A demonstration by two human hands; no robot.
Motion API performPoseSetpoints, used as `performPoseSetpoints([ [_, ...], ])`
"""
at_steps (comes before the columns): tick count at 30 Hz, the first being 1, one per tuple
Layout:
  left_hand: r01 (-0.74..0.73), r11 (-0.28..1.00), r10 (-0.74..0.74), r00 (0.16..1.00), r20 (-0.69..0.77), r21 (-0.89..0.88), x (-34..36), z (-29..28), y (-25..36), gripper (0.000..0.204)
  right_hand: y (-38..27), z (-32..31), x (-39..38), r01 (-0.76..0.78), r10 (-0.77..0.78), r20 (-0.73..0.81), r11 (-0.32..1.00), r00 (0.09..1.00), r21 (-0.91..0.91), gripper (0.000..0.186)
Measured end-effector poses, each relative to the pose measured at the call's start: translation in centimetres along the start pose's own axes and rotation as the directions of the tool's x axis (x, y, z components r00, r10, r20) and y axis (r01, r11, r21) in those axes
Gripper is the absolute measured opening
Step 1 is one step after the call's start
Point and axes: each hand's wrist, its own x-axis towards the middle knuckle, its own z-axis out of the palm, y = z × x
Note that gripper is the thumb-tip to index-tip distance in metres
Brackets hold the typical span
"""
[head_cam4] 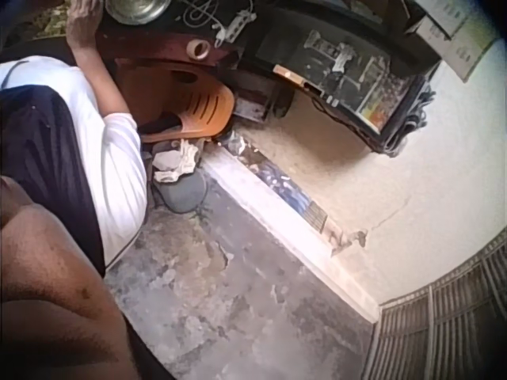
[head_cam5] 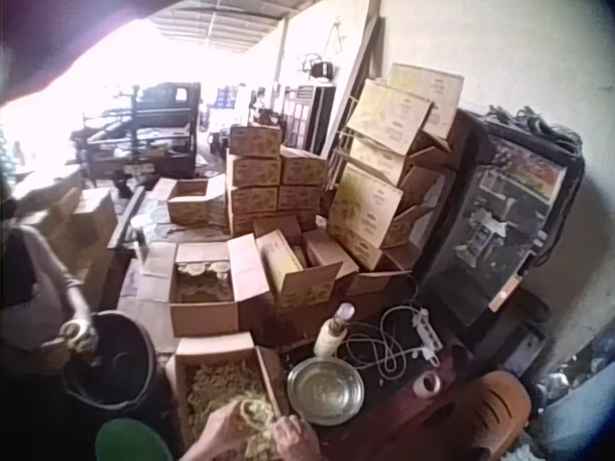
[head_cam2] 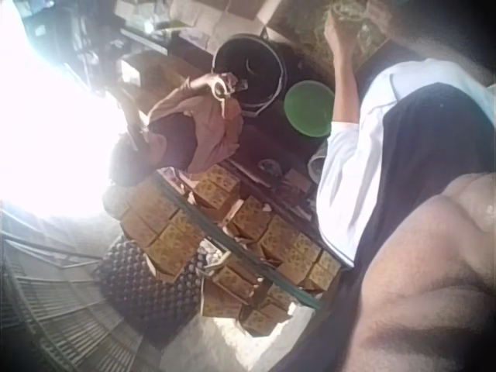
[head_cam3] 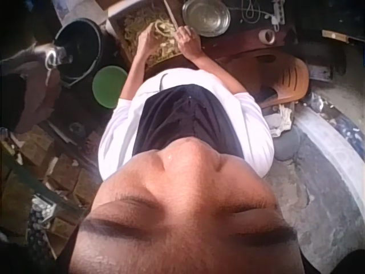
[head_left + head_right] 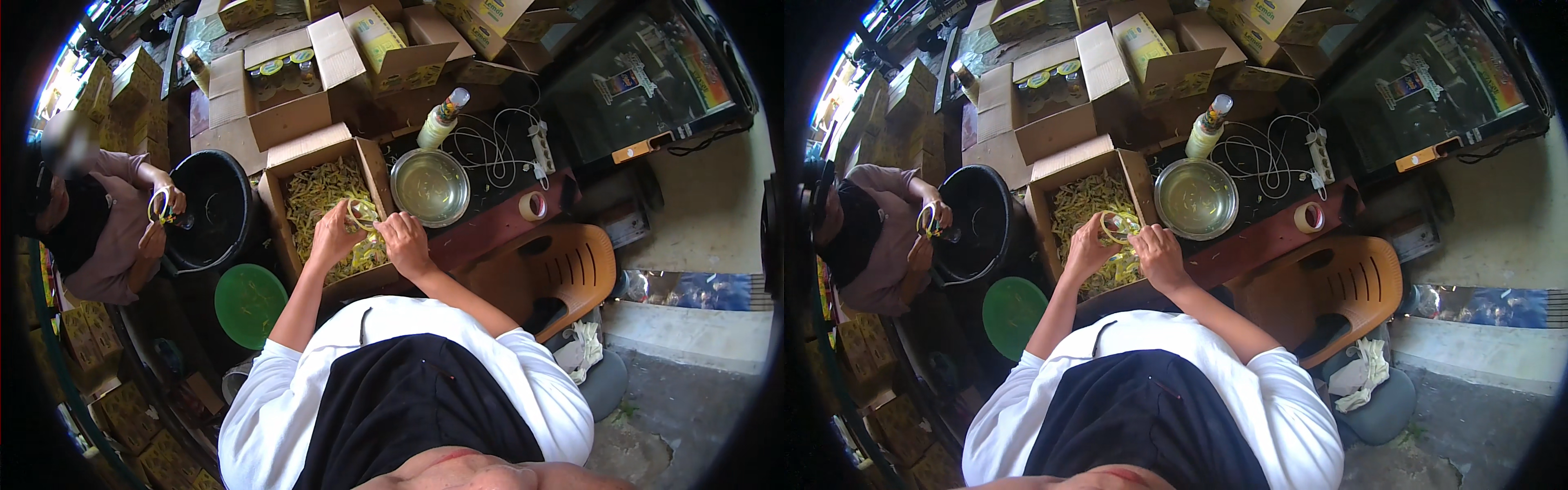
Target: The person reaches into a cardboard box to pick up small yellow packets, places the packets into a clear plastic bag, and handles a small cup by hand.
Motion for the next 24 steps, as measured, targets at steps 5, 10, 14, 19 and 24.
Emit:
performPoseSetpoints([
  [5,0.004,0.999,0.000,0.994,-0.111,0.033,0.5,1.1,-2.0,0.052,0.9,1.3,1.2,-0.004,0.004,0.009,0.997,1.000,0.071,0.016],
  [10,0.102,0.992,-0.107,0.992,-0.067,-0.070,1.0,0.5,-1.9,0.052,1.5,2.1,2.1,0.072,-0.072,0.107,0.997,0.992,0.005,0.015],
  [14,0.151,0.983,-0.151,0.989,0.004,-0.104,1.4,0.6,-3.9,0.052,1.9,3.4,2.1,0.092,-0.090,0.116,0.996,0.989,-0.012,0.015],
  [19,0.045,0.992,-0.062,0.988,-0.140,-0.119,1.7,0.5,-4.6,0.048,2.3,4.1,2.8,0.009,-0.021,0.155,0.997,0.988,0.081,0.014],
  [24,0.155,0.946,-0.159,0.987,0.007,-0.283,1.8,0.1,-4.7,0.046,2.8,3.9,2.7,0.060,-0.067,0.176,0.997,0.982,0.044,0.014],
])
